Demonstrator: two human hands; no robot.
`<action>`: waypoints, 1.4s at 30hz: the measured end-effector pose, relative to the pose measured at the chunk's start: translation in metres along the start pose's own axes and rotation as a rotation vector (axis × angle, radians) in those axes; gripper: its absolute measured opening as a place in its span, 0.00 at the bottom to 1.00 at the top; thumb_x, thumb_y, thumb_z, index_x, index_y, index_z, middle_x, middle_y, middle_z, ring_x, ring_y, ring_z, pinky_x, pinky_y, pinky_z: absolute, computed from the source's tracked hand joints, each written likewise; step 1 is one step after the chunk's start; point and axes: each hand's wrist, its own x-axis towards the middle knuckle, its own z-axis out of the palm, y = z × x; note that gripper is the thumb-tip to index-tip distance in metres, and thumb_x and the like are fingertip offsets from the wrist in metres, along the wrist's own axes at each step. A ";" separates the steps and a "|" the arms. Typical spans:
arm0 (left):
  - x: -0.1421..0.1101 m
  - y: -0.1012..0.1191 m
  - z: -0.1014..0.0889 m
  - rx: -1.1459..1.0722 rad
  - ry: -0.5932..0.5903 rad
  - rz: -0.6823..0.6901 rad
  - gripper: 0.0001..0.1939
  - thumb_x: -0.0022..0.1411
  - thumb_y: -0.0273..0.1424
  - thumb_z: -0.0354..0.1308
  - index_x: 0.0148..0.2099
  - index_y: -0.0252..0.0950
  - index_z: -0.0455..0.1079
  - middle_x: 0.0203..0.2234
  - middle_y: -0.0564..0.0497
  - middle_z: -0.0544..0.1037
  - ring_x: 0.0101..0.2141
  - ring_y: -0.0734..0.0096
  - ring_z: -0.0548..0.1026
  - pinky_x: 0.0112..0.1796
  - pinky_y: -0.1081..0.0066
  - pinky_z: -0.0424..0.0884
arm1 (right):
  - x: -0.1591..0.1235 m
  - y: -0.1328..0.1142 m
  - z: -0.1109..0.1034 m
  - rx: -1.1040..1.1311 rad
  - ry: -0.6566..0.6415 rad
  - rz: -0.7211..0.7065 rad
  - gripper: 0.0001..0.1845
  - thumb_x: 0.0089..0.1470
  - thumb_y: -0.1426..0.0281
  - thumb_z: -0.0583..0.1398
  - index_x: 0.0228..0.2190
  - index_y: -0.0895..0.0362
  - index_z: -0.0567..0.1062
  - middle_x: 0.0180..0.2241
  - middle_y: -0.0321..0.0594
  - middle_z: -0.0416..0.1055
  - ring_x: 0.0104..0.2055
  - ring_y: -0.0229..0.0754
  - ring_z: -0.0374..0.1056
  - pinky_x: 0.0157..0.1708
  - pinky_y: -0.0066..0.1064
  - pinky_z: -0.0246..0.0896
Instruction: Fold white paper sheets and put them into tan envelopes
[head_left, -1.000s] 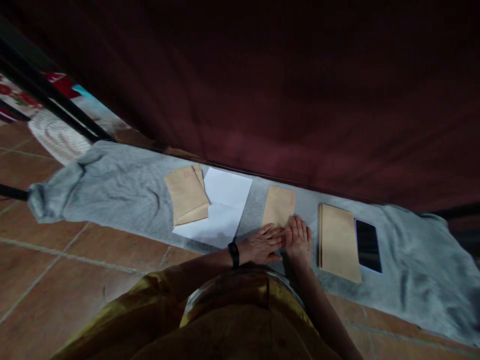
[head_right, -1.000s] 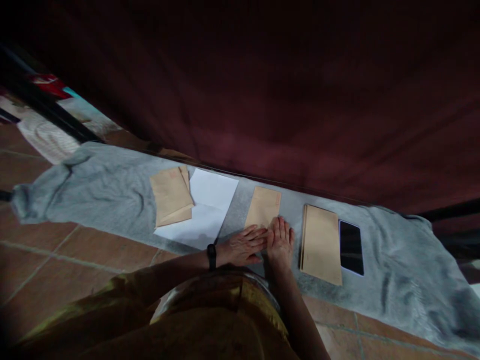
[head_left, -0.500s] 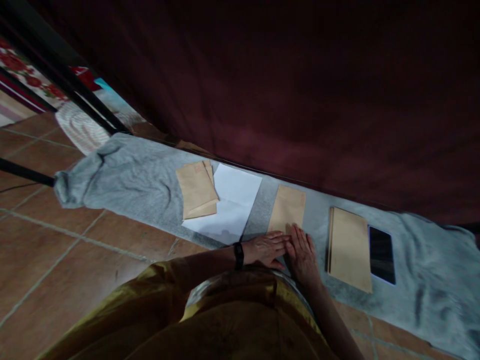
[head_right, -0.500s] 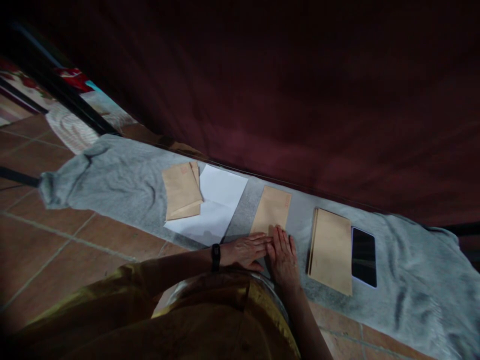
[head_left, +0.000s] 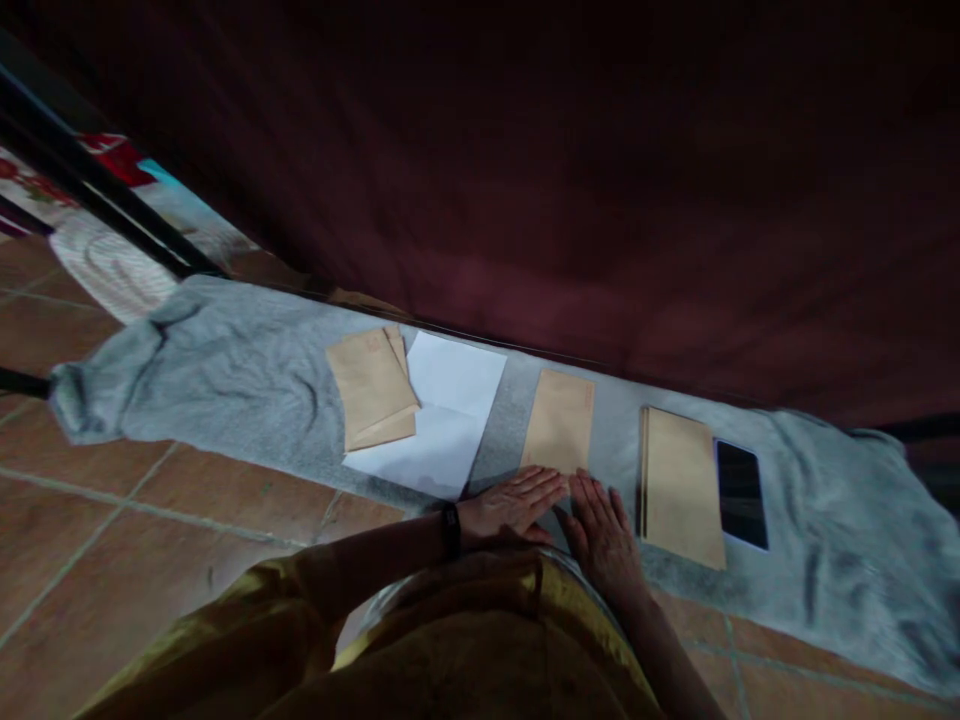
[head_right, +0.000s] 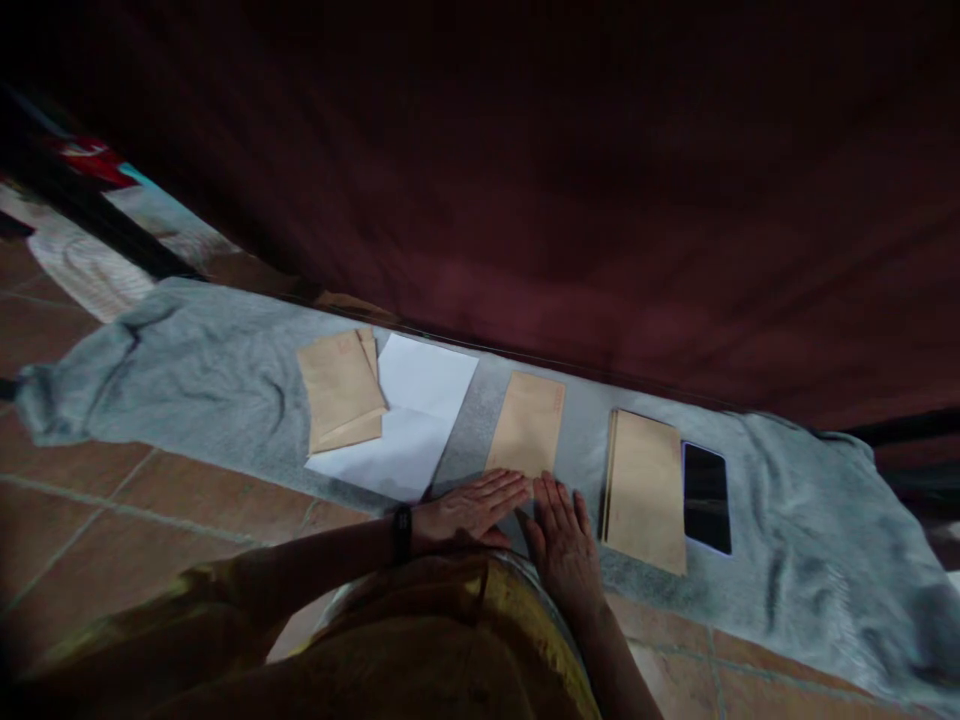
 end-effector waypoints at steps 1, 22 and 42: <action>-0.002 -0.001 0.000 -0.006 -0.003 -0.002 0.39 0.72 0.50 0.48 0.73 0.27 0.51 0.70 0.34 0.55 0.71 0.55 0.49 0.69 0.58 0.47 | -0.001 0.000 -0.001 0.001 0.003 0.003 0.33 0.71 0.62 0.46 0.71 0.57 0.47 0.71 0.49 0.53 0.72 0.51 0.51 0.69 0.50 0.42; 0.029 0.023 -0.017 0.406 0.071 -0.279 0.16 0.71 0.31 0.54 0.58 0.32 0.70 0.50 0.42 0.78 0.52 0.57 0.73 0.53 0.61 0.68 | 0.006 -0.008 0.020 0.325 0.235 0.301 0.27 0.68 0.67 0.48 0.66 0.53 0.60 0.69 0.48 0.57 0.71 0.52 0.51 0.65 0.58 0.56; 0.041 0.016 -0.094 -1.304 0.715 -0.612 0.22 0.60 0.47 0.63 0.47 0.34 0.77 0.35 0.47 0.83 0.34 0.64 0.78 0.36 0.70 0.72 | 0.049 0.004 -0.032 1.002 0.563 0.770 0.40 0.63 0.52 0.57 0.69 0.52 0.54 0.71 0.46 0.51 0.71 0.50 0.51 0.69 0.50 0.47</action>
